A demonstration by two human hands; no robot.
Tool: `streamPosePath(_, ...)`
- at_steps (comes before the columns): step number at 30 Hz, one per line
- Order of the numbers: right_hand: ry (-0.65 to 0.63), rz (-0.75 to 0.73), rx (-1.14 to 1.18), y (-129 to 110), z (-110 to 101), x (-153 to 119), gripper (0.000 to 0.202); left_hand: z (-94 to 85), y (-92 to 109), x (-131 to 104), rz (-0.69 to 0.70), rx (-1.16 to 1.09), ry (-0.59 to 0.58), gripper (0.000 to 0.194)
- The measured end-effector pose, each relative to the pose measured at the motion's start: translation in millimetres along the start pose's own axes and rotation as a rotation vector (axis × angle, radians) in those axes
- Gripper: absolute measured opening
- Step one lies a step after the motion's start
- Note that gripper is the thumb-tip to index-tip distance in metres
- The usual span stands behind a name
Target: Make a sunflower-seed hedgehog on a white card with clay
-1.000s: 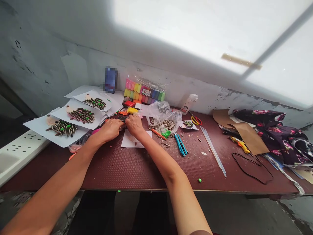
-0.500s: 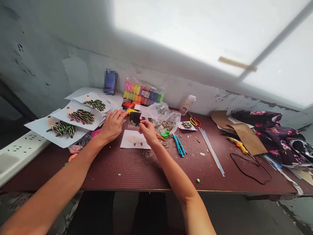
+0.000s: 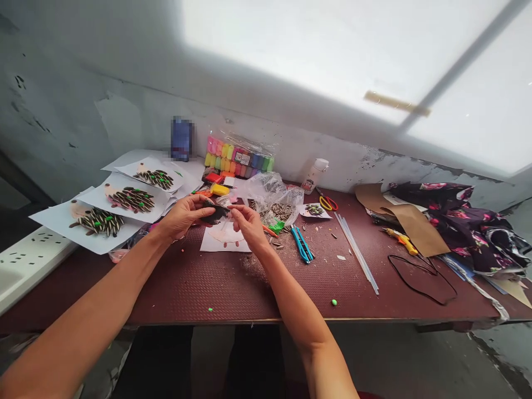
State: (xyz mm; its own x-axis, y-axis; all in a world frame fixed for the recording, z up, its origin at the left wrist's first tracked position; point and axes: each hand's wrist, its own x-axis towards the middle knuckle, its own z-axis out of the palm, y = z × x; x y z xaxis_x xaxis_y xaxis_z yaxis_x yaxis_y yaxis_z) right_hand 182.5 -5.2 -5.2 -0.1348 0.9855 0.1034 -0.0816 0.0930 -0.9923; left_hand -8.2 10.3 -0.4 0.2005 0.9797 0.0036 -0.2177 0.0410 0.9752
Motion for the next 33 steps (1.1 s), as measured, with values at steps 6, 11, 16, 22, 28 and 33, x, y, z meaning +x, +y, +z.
streamPosePath(6,-0.082,-0.011,-0.079,0.0,0.6,-3.5,0.030,1.0,2.1,-1.4,0.048,-0.050,0.027,0.047)
streamPosePath(11,-0.080,0.003,-0.076,-0.2,1.6,-4.9,0.029,0.9,1.3,-2.0,0.040,-0.031,0.007,0.046)
streamPosePath(16,-0.096,0.012,-0.079,0.6,0.6,-5.0,0.029,-0.9,-0.6,-2.1,-0.003,0.014,-0.049,0.043)
streamPosePath(22,-0.083,-0.002,-0.092,2.7,0.8,-3.9,0.034,1.2,3.0,-6.2,0.024,0.054,-0.117,0.046)
streamPosePath(28,-0.079,-0.003,-0.093,5.3,1.9,-3.2,0.040,3.8,4.6,-7.3,-0.024,0.120,-0.135,0.048)
streamPosePath(33,-0.018,-0.004,-0.110,6.8,3.3,-3.4,0.043,1.7,-1.6,-1.6,0.019,0.126,-0.079,0.046)
